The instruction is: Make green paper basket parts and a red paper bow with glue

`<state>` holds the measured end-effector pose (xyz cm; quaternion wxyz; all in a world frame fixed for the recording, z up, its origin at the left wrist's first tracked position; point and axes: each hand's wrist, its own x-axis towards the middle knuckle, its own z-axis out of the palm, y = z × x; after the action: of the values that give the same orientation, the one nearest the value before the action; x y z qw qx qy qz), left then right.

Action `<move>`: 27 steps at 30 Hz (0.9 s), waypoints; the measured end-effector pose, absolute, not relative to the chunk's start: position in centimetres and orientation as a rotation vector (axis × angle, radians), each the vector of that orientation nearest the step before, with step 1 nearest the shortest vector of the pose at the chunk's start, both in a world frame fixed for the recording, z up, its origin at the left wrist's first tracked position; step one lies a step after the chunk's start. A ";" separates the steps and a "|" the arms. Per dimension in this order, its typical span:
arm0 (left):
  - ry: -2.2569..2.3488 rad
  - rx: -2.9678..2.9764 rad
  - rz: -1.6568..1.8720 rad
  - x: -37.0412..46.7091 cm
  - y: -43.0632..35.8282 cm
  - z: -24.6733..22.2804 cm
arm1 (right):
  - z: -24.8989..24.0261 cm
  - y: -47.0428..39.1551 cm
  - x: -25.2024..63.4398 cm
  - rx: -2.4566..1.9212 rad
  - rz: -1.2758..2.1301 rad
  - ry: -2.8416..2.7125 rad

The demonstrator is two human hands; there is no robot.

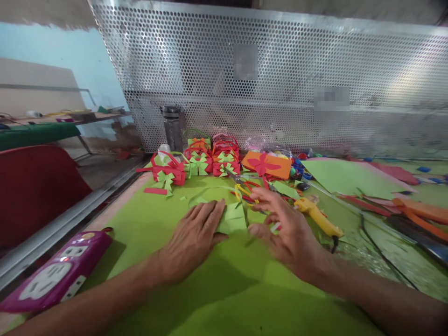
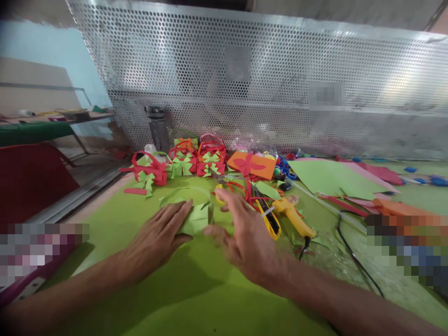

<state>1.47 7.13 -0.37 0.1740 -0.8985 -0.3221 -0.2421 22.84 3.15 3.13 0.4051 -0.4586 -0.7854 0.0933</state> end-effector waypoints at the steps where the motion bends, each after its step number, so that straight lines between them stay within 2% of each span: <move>1: -0.949 -2.564 -0.717 1.4 7.2 -0.4 | 3.3 3.2 22.9 -1.126 0.267 -1.905; 6: -0.988 -2.618 -0.777 1.2 7.0 -0.2 | 3.5 3.2 22.8 -1.061 0.383 -1.898; 14: -0.943 -2.586 -0.738 1.3 7.4 -0.6 | 3.1 3.1 22.1 -1.280 0.528 -1.933; 27: -0.863 -2.501 -0.634 1.7 6.9 0.0 | 3.2 2.9 22.0 -1.180 0.791 -1.858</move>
<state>1.72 6.88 -0.01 0.2090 -0.8990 -0.3100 -0.2280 22.03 2.92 3.18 0.3906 -0.4645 -0.7313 0.3112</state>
